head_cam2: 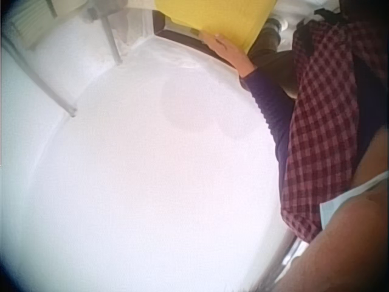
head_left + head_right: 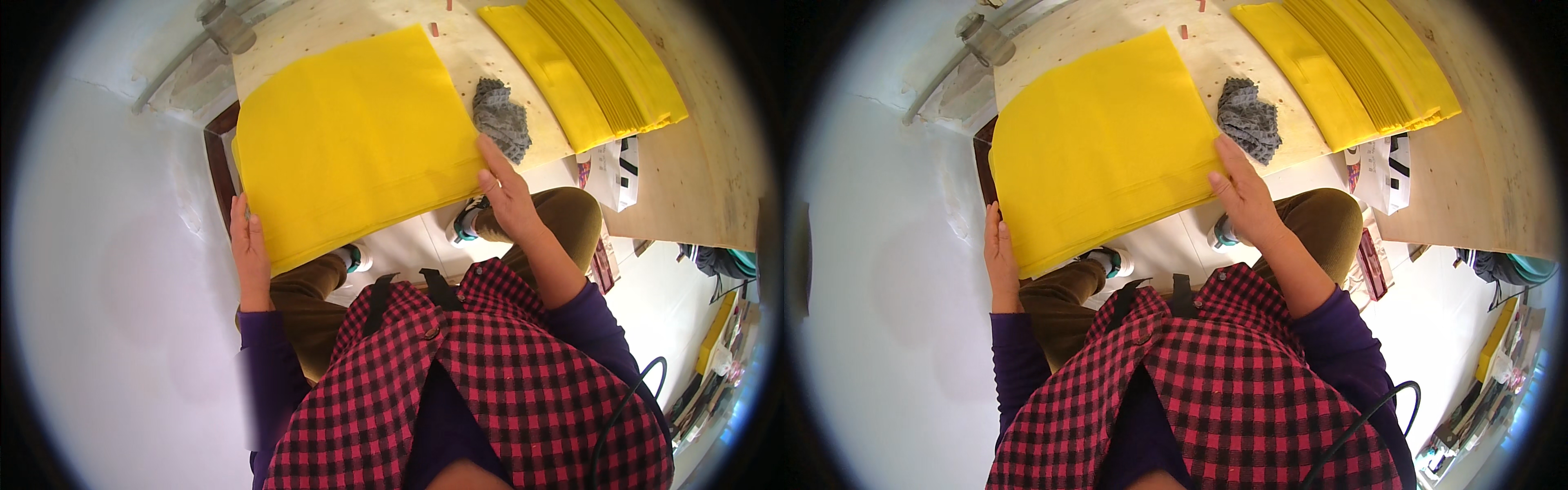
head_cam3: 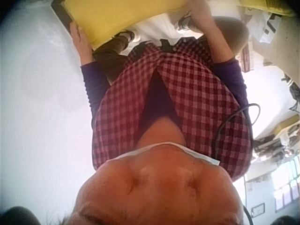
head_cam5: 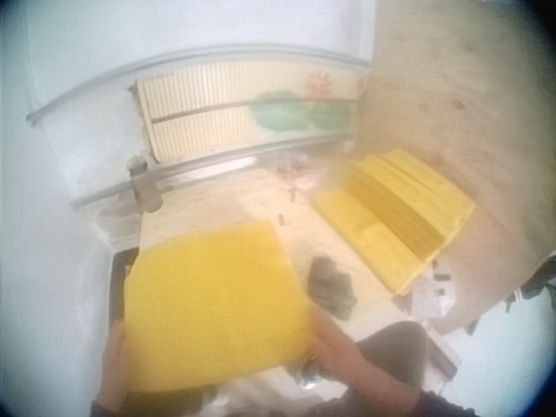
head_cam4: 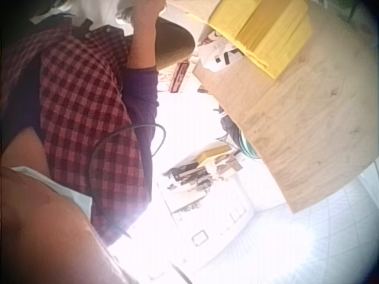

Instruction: The person folds yellow fabric sheets on a low table, aligning edges and pressing folds flat. They stack the folded pieces and repeat the process with additional sheets.

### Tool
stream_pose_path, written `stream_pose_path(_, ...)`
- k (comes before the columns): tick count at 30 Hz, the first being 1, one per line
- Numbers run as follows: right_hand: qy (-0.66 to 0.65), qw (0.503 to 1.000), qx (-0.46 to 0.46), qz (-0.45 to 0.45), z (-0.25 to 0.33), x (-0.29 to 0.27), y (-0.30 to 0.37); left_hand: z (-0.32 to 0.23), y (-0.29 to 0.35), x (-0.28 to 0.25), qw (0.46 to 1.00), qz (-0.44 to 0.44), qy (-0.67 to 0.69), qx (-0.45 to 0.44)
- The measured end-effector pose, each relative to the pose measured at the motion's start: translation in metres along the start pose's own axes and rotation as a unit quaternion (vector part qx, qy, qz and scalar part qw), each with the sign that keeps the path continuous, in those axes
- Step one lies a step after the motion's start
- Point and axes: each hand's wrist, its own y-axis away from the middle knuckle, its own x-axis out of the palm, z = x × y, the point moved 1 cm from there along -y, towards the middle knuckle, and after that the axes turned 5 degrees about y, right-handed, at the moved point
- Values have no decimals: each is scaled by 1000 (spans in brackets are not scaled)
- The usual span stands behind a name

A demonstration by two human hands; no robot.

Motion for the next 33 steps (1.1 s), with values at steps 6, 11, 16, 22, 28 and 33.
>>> stream_pose_path(6,8,1000,-5,10,0,-2,0,-2,7,4,991,-18,106,-84)
stream_pose_path(11,13,999,-20,39,-1,0,0,-4,8,10,979,-11,177,-96)
stream_pose_path(16,-26,999,1,20,-2,-1,-2,-7,11,9,974,-17,199,-104)
stream_pose_path(22,-3,999,-12,37,2,-2,-2,3,10,5,991,-5,120,-50)
stream_pose_path(28,-30,1000,0,2,5,-4,-7,1,7,4,1000,-9,-11,20)
stream_pose_path(33,9,1000,-29,1,11,-9,-12,-21,10,12,967,31,-234,97)
